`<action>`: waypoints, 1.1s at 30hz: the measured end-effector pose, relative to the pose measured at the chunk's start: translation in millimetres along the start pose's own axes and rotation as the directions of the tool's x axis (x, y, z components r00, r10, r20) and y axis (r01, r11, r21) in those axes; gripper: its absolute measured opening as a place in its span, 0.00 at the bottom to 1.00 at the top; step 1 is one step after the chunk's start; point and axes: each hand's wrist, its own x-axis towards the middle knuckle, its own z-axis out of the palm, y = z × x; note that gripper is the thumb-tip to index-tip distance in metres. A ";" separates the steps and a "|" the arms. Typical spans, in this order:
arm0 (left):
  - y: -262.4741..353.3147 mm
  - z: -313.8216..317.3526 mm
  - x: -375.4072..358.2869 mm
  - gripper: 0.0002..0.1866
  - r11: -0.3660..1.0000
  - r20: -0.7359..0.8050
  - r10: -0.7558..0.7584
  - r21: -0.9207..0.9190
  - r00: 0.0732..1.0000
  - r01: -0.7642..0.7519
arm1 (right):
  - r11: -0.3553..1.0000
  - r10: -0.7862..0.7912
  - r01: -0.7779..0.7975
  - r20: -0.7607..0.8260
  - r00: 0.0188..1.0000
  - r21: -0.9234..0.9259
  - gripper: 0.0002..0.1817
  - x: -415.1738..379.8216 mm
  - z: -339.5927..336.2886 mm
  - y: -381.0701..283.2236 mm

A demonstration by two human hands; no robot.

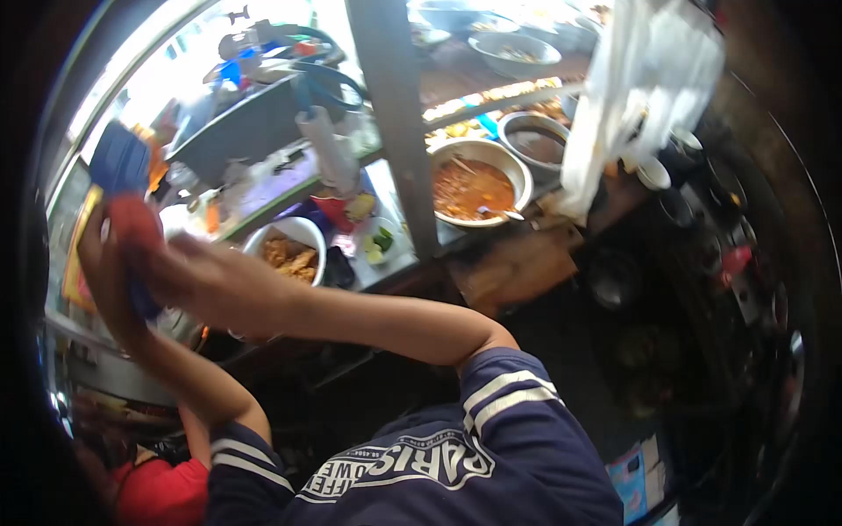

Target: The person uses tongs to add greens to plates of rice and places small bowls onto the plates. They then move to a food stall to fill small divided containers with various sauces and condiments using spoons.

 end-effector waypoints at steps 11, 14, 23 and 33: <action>139.1 290.0 -179.9 0.04 0.950 0.147 -0.305 -0.018 0.941 0.311 | 0.748 0.630 -0.663 0.346 0.695 -0.030 0.16 -244.9 -236.9 -62.2; 153.0 391.2 -215.6 0.04 0.942 0.272 -0.299 -0.067 0.915 0.328 | 0.653 0.721 -0.752 0.379 0.580 -0.089 0.17 -300.9 -296.7 -46.5; 172.0 546.6 -256.6 0.07 0.954 0.382 -0.284 0.205 0.880 0.219 | 0.392 0.808 -0.919 0.493 0.322 -0.042 0.14 -413.3 -373.1 39.9; 170.1 578.8 -265.8 0.09 0.874 0.233 -0.476 0.234 0.848 0.426 | 0.365 0.870 -0.916 0.410 0.272 -0.167 0.10 -442.7 -383.9 93.6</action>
